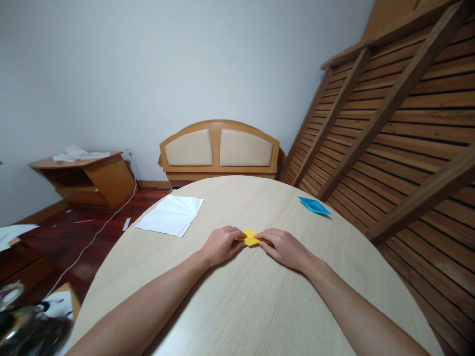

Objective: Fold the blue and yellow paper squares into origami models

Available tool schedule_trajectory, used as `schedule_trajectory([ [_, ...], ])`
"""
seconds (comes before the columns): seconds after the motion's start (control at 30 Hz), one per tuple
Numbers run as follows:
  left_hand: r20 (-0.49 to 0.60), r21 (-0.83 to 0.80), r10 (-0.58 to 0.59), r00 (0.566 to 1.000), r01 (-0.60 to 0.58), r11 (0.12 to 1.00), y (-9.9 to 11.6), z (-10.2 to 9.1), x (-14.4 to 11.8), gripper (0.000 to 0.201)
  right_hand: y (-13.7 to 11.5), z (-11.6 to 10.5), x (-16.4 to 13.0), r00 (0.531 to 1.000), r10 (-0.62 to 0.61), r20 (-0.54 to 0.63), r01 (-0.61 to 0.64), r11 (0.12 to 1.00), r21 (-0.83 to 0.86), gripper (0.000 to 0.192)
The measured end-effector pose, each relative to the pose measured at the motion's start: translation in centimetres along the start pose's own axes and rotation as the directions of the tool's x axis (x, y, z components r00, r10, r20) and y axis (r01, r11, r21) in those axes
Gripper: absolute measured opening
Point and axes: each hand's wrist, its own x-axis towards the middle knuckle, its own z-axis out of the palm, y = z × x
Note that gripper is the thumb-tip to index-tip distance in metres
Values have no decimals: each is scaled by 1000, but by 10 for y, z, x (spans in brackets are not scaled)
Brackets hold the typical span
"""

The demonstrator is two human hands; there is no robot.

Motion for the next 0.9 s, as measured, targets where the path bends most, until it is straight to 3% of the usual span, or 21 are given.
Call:
schedule_trajectory([
  [0.23,-5,-15,41,999,-41,999,-1,1,0,14,-6,4,3,998,50,-43,-51,998,-24,13],
  [0.57,-14,8,76,997,-75,997,7,-4,-1,19,-9,4,4,996,51,-68,-51,999,9,13],
  [0.9,6,88,-9,1000,8,996,6,-1,-1,18,-6,7,4,998,50,-29,-49,999,17,24],
])
